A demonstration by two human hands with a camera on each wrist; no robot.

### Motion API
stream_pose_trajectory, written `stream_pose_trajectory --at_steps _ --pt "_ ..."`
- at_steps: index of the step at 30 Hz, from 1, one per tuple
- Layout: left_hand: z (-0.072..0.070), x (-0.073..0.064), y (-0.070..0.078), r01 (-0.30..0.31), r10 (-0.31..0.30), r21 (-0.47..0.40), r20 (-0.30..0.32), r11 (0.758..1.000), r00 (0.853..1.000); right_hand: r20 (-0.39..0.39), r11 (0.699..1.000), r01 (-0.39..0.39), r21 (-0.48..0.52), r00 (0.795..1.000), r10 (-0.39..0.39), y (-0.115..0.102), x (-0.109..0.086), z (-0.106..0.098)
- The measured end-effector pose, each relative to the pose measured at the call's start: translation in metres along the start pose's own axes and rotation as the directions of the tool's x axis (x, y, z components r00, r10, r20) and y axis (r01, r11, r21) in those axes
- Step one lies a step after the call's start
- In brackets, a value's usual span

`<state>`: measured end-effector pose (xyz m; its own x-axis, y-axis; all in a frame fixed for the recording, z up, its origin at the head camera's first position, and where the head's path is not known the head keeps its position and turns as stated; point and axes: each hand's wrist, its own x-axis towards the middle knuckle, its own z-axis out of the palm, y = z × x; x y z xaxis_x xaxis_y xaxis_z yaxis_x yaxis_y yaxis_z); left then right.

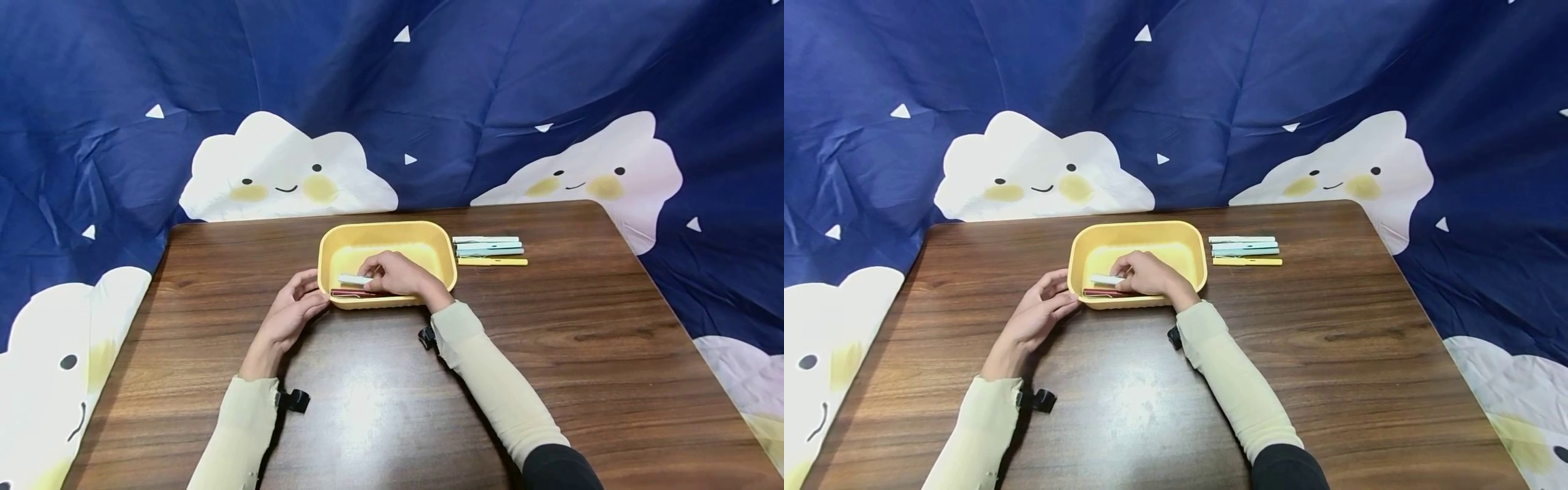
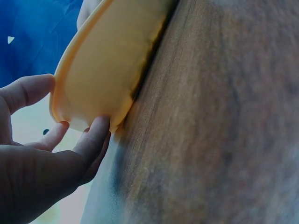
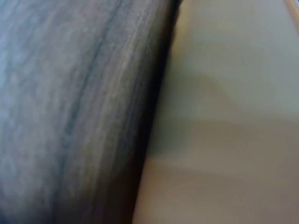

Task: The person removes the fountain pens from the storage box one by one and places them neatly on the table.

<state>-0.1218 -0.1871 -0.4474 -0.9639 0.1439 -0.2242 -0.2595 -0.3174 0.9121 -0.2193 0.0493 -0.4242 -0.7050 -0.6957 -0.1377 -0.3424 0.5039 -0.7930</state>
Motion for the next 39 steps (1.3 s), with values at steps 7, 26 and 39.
stream_pose_trajectory --at_steps 7,26,39 --pt "0.000 0.000 -0.001 0.006 -0.006 0.002 -0.001 1.000 1.000 -0.036 1.000 0.023 0.001 0.999 -0.023 -0.003 -0.005 -0.004" --pt "-0.002 0.000 0.000 0.004 -0.004 -0.010 0.001 1.000 1.000 -0.103 1.000 0.014 -0.005 0.995 -0.014 -0.005 -0.020 -0.020" --pt "-0.001 0.000 0.000 0.004 -0.004 -0.008 0.005 1.000 1.000 -0.145 0.998 0.014 -0.059 0.989 -0.023 0.005 -0.029 -0.027"
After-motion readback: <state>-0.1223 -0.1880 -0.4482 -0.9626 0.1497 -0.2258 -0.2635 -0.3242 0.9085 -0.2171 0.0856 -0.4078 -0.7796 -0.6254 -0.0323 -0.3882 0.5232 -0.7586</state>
